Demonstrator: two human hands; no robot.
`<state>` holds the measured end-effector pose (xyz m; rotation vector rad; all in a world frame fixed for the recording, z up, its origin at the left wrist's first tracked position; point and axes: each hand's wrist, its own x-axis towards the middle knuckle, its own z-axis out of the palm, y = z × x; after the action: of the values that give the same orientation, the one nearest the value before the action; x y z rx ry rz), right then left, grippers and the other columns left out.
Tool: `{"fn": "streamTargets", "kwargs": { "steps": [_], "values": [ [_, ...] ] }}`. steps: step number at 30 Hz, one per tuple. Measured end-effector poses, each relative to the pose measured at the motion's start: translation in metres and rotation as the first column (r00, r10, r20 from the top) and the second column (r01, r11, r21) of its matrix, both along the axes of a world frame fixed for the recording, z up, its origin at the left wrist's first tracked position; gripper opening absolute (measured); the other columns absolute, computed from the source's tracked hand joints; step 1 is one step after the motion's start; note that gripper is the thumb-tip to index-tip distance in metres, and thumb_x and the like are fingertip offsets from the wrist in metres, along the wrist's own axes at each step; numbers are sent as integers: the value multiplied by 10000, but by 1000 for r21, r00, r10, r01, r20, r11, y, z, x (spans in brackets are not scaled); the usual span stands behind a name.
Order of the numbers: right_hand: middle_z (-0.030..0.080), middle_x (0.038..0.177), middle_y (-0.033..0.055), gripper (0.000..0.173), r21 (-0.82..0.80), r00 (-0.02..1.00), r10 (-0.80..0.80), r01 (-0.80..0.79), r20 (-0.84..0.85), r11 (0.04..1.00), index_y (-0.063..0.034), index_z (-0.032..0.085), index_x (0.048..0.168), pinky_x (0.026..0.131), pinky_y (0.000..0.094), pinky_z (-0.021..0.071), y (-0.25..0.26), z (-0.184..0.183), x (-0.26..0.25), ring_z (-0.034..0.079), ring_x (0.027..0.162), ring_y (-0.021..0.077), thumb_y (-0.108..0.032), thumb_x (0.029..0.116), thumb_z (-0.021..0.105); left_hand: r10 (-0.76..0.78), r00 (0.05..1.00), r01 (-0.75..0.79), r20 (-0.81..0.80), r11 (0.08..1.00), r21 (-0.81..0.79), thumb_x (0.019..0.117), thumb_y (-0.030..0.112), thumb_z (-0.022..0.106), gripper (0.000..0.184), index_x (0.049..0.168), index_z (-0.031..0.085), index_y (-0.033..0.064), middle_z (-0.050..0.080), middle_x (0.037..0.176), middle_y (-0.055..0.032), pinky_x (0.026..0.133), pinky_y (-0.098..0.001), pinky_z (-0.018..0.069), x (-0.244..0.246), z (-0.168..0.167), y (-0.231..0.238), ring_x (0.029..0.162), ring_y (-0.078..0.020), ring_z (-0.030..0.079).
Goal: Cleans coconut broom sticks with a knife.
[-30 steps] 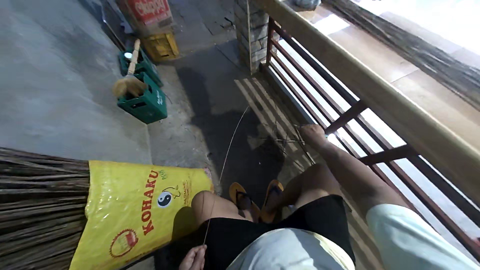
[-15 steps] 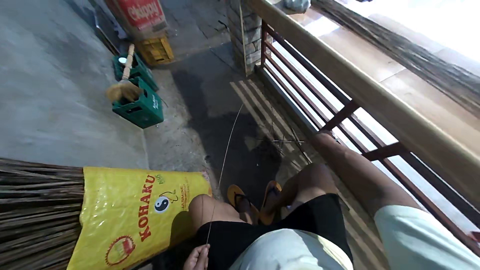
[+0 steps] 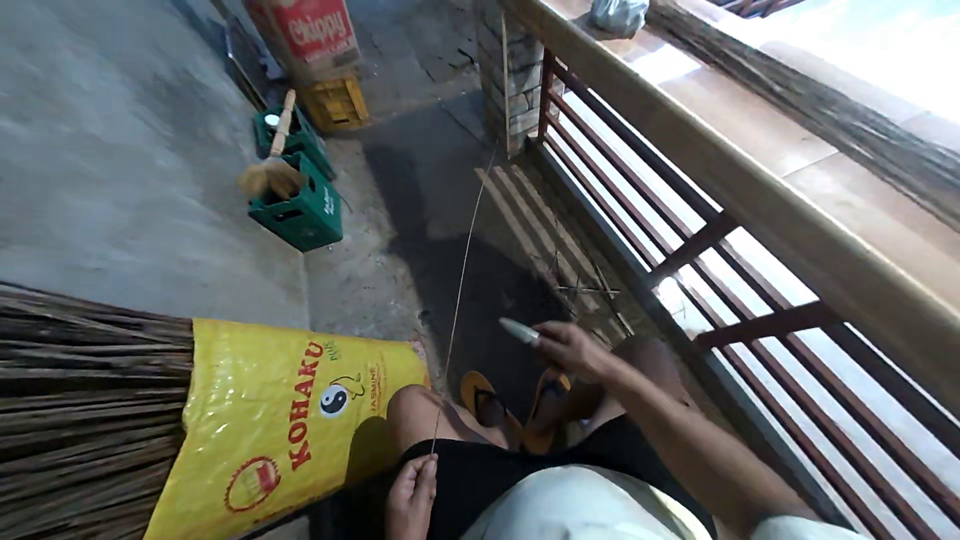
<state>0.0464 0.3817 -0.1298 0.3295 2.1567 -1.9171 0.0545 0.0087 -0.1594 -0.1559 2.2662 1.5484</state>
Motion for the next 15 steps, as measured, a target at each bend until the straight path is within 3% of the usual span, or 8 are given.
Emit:
{"fn": "streamTargets", "kwargs": {
  "steps": [3, 5, 8, 11, 15],
  "values": [
    [661, 905, 62, 349, -320, 998, 67, -59, 14, 946, 5, 567, 1341, 578, 270, 523, -66, 4, -3, 589, 634, 96, -174, 1041, 571, 7, 998, -5, -61, 999, 33, 996, 67, 570, 151, 1045, 672, -34, 585, 708, 33, 517, -161, 423, -5, 3, 16, 552, -1, 490],
    [650, 892, 55, 389, -486, 992, 114, -74, 54, 871, -16, 513, 1403, 550, 260, 514, -94, 0, -8, 581, 610, 98, -153, 1042, 562, -13, 993, 18, -116, 999, 41, 981, 57, 582, 141, 1026, 680, -33, 612, 741, 26, 549, -164, 451, -5, 6, 24, 582, -4, 520],
    [662, 868, 59, 369, -551, 980, 190, -129, 56, 825, -34, 514, 1386, 513, 249, 493, -119, -10, -12, 578, 580, 98, -136, 1037, 570, -32, 980, 42, -197, 998, 48, 969, 44, 593, 129, 1005, 691, -31, 639, 757, 21, 582, -165, 487, -1, 8, 32, 607, 0, 552],
    [668, 839, 38, 190, -565, 974, 225, -170, 28, 807, -26, 590, 1182, 489, 223, 470, -127, -9, -11, 558, 552, 73, -146, 1036, 577, -18, 974, 30, -225, 998, 49, 964, 35, 594, 126, 1006, 689, -36, 640, 754, 20, 583, -164, 491, 4, 10, 34, 606, 2, 557],
    [675, 823, 40, 175, -569, 991, 125, -82, 37, 818, 1, 621, 1146, 483, 220, 471, -118, -4, -14, 558, 542, 71, -122, 1028, 583, -34, 981, 50, -190, 995, 81, 969, 22, 575, 135, 1018, 687, -36, 622, 730, 46, 557, -144, 462, 12, 13, 28, 581, 23, 525]
  ]
}}
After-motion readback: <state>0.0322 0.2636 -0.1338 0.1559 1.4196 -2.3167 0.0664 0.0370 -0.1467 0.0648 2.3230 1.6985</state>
